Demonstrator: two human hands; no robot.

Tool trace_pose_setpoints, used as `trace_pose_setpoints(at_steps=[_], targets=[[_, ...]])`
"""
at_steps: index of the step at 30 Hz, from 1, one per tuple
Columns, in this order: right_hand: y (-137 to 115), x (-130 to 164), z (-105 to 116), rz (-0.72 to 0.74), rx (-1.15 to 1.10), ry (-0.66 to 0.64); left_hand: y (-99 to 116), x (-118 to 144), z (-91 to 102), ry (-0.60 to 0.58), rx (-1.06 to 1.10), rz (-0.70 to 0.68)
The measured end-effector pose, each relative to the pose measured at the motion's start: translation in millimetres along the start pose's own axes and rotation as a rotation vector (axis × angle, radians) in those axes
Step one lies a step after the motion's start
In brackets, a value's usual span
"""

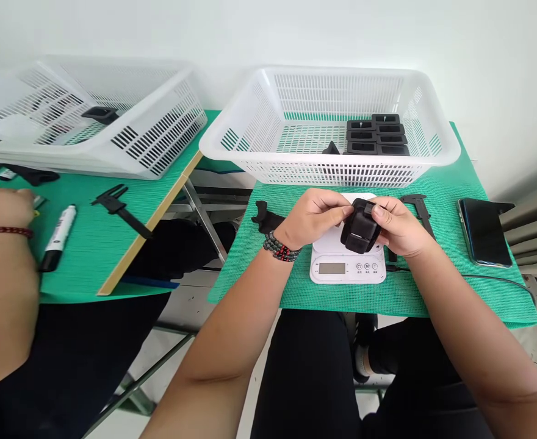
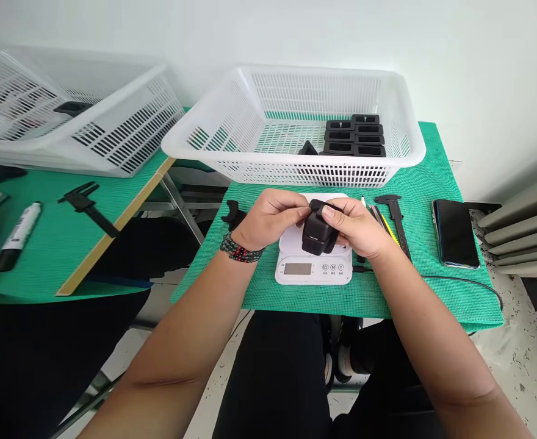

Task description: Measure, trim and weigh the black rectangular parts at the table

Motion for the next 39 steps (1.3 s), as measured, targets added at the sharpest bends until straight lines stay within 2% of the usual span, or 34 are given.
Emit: trace_pose_setpoints(at_steps=[10,17,23,29,39], targets=[[-1.3,-0.2,0.7,0.022,-0.029,0.062,-0.4,0.0,-0.9,-0.007,0.052,-0.025],[-4.5,-0.1,-3.1,0.011,-0.040,0.068,-0.5,0.3,-4.5,-0.071,0.019,-0.036],[-5.4,0.6,-6.6,-0.008,-0.036,0.023,0.5,1.6,-5.7,-0.106,0.036,-0.007],[-5.5,1.2,-4.1,0.008,-0.111,0.095,-1.5,3.2,-9.5,-0.139,0.125,-0.013],[-5.3,1.0,-2.9,-0.005,-0.089,0.094,0.8,1.5,-9.0,-0.151,0.091,-0.018]])
Point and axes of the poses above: each hand's wrist, its own x-axis away from the middle knuckle, its own z-axis out of the back of the hand, y = z × x, the point moved 4 cm from there along -x, towards the middle knuckle, and after that the axes turned 6 degrees about -x, right-handed, at the moved point
